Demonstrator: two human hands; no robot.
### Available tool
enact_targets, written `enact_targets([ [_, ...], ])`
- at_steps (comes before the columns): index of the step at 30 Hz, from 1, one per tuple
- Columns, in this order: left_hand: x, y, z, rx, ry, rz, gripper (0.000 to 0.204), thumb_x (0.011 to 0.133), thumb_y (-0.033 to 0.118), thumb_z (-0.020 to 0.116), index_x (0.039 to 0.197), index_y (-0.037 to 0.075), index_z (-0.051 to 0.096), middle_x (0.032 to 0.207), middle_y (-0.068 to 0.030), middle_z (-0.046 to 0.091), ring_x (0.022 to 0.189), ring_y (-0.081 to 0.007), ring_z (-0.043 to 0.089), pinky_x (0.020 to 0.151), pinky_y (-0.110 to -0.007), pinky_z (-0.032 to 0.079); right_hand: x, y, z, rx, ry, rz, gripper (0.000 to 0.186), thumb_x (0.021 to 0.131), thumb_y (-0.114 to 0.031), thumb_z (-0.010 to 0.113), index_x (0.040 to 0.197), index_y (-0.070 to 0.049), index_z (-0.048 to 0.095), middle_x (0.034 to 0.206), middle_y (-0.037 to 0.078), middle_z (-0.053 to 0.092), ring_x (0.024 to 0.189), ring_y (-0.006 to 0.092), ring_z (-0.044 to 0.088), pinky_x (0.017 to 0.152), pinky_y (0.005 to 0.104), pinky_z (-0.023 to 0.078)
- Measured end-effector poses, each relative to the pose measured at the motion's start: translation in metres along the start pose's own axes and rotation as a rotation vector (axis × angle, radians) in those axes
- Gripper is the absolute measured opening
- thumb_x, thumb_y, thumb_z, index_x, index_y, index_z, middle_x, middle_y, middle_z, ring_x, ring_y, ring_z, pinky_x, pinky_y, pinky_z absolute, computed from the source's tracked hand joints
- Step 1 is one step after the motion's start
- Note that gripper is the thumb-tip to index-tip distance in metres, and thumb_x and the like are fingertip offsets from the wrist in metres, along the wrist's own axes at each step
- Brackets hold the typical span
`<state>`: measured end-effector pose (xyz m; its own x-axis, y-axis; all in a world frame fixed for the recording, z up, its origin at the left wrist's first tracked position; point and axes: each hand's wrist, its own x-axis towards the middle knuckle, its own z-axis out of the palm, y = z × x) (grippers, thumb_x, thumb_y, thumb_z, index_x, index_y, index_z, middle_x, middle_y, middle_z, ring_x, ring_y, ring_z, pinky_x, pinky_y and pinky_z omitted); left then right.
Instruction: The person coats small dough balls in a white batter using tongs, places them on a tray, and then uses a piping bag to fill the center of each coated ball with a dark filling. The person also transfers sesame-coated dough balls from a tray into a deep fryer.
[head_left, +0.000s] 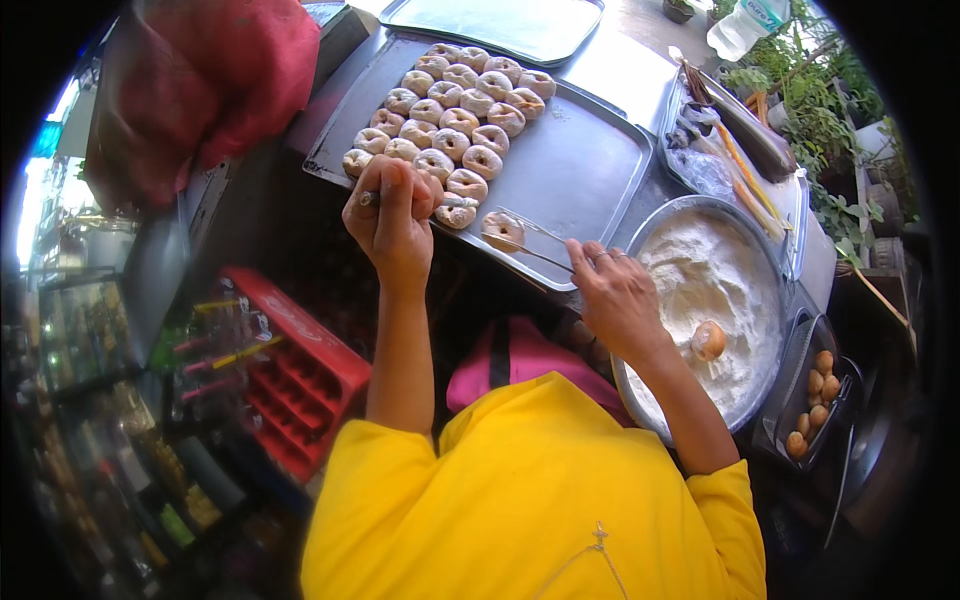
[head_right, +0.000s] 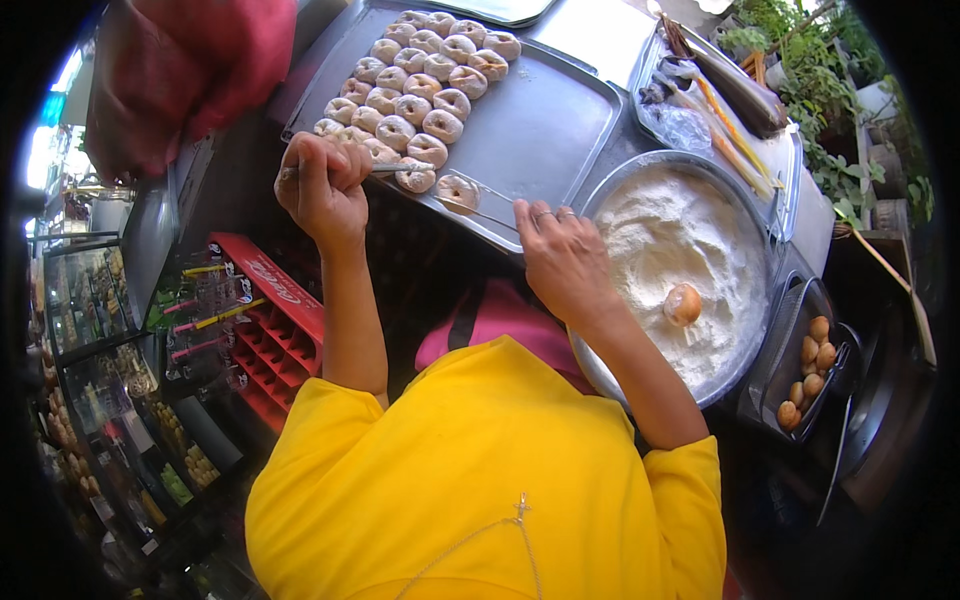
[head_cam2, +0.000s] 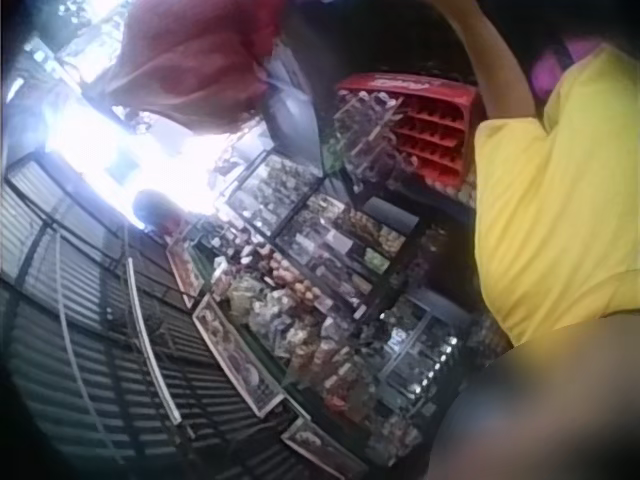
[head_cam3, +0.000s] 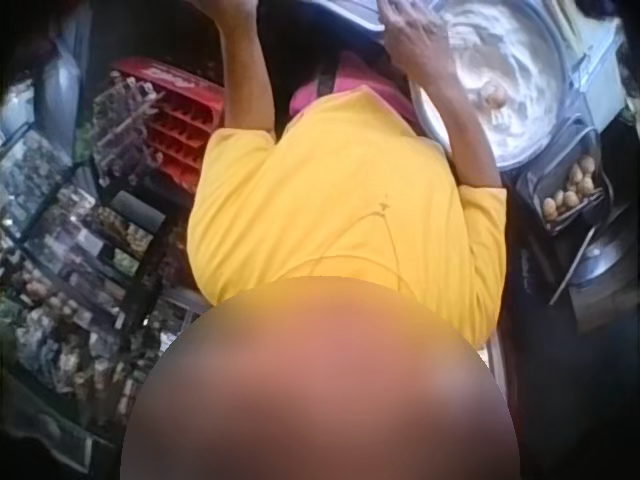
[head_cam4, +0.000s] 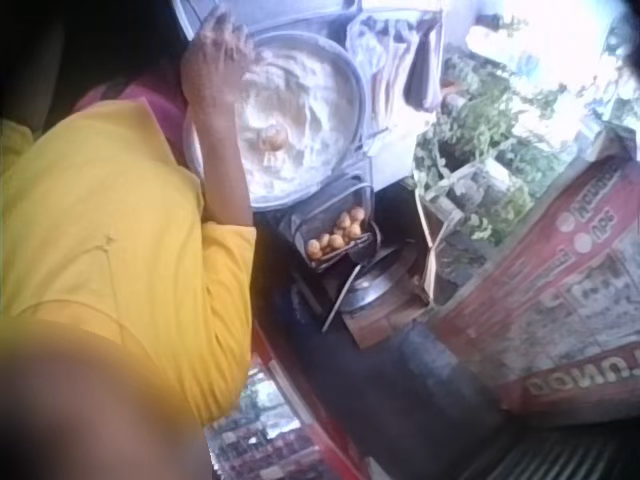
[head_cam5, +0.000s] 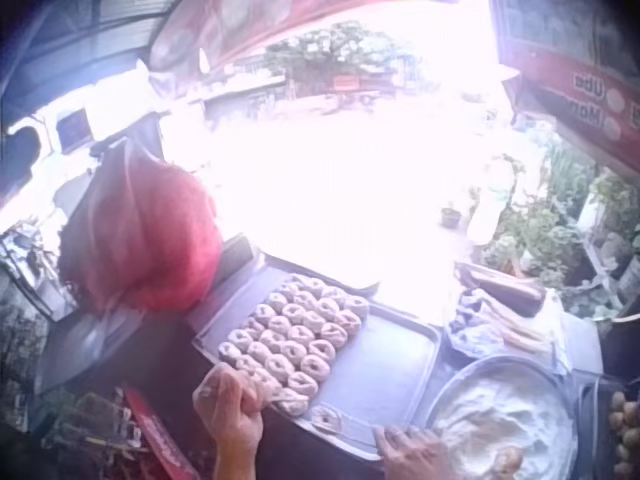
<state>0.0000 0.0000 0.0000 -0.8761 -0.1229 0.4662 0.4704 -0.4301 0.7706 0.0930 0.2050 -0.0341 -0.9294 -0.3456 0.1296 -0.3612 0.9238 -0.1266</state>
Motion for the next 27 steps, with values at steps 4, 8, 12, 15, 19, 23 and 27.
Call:
enact_targets([
  [4,0.0,0.002,-0.008,0.054,0.046,0.007,0.035,0.091,0.023,0.048,0.061,0.005,0.041,0.049,0.0028,0.028,0.042,-0.0057,0.021,0.043,-0.024,0.019,0.023,-0.017,0.025,-0.073,0.003,-0.092,0.035,0.075,-0.007,0.048,0.109,0.002,0.051,0.094,0.011,0.057,0.084,0.0247,0.059,0.066,0.0346,0.047],
  [8,-0.003,0.0,-0.005,0.105,0.065,0.01,0.035,0.091,0.024,0.047,0.062,0.005,0.041,0.049,0.0023,0.029,0.042,-0.006,0.021,0.042,-0.024,0.019,0.024,-0.02,0.024,-0.066,-0.025,-0.061,0.035,0.075,-0.008,0.049,0.109,0.002,0.051,0.093,0.011,0.057,0.082,0.0248,0.059,0.065,0.0347,0.047],
  [12,0.001,0.003,-0.001,0.078,0.08,0.061,0.037,0.092,0.022,0.045,0.06,0.008,0.034,0.049,0.0027,0.023,0.043,-0.0065,0.018,0.042,-0.025,0.018,-0.002,-0.01,0.002,0.029,0.043,0.092,0.041,0.077,-0.013,0.057,0.116,0.0,0.05,0.102,0.012,0.056,0.084,0.0264,0.057,0.073,0.0358,0.045],
  [15,0.002,0.009,0.006,0.045,-0.012,0.097,0.035,0.093,0.021,0.042,0.061,0.008,0.035,0.051,0.0033,0.019,0.043,-0.0068,0.016,0.044,-0.024,0.016,-0.06,0.015,-0.036,0.104,0.204,0.186,0.045,0.074,-0.012,0.061,0.117,-0.001,0.05,0.101,0.012,0.058,0.082,0.027,0.058,0.071,0.0356,0.045],
  [19,-0.003,0.015,0.017,-0.095,-0.064,0.076,0.036,0.092,0.025,0.045,0.061,0.007,0.036,0.051,0.0022,0.023,0.043,-0.0065,0.018,0.044,-0.024,0.016,-0.15,0.024,-0.076,0.074,0.11,0.471,0.045,0.072,-0.007,0.063,0.114,0.001,0.052,0.098,0.017,0.059,0.081,0.0309,0.059,0.072,0.0369,0.047],
  [23,-0.01,0.007,0.04,-0.112,-0.118,0.059,0.035,0.092,0.025,0.045,0.063,0.007,0.038,0.051,0.0025,0.023,0.043,-0.0063,0.017,0.043,-0.024,0.016,-0.183,0.018,-0.039,-0.052,-0.038,0.593,0.04,0.072,-0.007,0.061,0.11,0.001,0.054,0.095,0.014,0.059,0.078,0.0291,0.059,0.068,0.0356,0.047],
  [27,-0.015,0.002,0.059,-0.164,-0.184,0.03,0.035,0.092,0.025,0.045,0.064,0.006,0.039,0.051,0.0026,0.025,0.043,-0.0061,0.018,0.043,-0.024,0.016,-0.206,0.022,-0.044,0.032,-0.051,0.743,0.034,0.073,-0.006,0.059,0.106,0.0,0.056,0.092,0.013,0.059,0.077,0.0287,0.06,0.066,0.0354,0.047],
])
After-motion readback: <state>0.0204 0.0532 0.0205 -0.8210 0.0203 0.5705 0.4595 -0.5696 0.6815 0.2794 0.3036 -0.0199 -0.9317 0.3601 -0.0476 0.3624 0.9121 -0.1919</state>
